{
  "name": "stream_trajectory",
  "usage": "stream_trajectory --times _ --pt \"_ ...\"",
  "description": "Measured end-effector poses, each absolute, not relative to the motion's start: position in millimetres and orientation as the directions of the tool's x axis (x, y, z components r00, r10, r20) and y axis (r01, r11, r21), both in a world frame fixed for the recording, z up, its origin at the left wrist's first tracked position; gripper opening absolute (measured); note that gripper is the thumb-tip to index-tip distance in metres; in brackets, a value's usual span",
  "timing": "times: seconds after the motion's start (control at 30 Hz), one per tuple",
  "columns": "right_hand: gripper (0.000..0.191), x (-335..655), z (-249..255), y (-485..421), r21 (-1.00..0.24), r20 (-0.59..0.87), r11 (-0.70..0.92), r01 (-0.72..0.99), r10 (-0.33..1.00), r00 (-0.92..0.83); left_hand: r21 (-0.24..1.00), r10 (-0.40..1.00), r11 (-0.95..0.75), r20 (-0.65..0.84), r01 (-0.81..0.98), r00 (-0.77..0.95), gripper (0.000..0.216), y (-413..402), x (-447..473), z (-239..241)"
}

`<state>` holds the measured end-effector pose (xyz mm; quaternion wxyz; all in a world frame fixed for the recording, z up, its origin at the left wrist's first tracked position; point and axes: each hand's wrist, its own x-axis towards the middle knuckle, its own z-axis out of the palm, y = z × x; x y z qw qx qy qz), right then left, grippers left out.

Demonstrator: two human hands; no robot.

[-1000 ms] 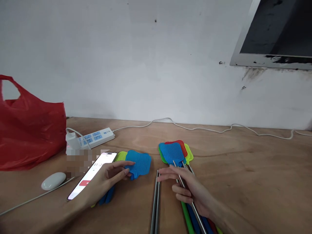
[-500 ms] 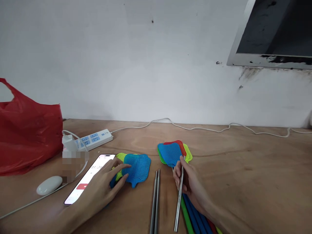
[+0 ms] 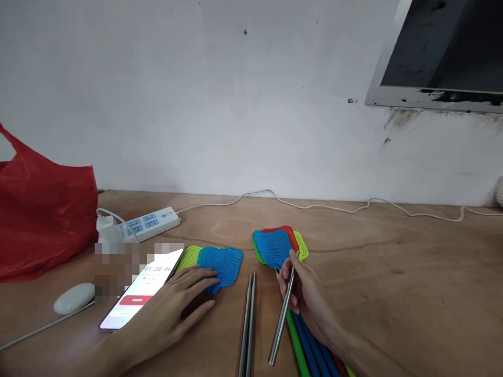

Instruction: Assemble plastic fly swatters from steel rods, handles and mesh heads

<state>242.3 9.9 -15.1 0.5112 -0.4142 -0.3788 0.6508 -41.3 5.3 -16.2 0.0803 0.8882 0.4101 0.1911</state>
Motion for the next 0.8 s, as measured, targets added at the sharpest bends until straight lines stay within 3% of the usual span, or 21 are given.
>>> stream_trajectory --times 0.17,0.37,0.57,0.8 --pt "0.054 240.3 -11.7 9.7 -0.889 -0.173 -0.210 -0.406 0.977 -0.127 0.295 0.772 -0.635 0.246 0.714 0.585 0.038 4.5 -41.8 -18.9" --pt "0.047 238.3 -12.3 6.4 -0.923 -0.085 -0.098 -0.373 0.995 -0.050 0.360 0.770 -0.638 0.263 0.681 0.582 0.031 1.1 -40.3 -13.9" --pt "0.038 236.5 -16.1 4.0 -0.931 -0.017 -0.046 -0.362 0.996 -0.083 0.479 0.763 -0.636 0.270 0.606 0.587 0.019 -5.1 -35.9 -6.4" --pt "0.027 231.8 -19.0 -3.4 -0.949 0.004 -0.069 -0.309 0.973 -0.231 0.547 0.805 -0.548 0.140 0.633 0.576 0.018 -7.7 -32.9 -11.1"
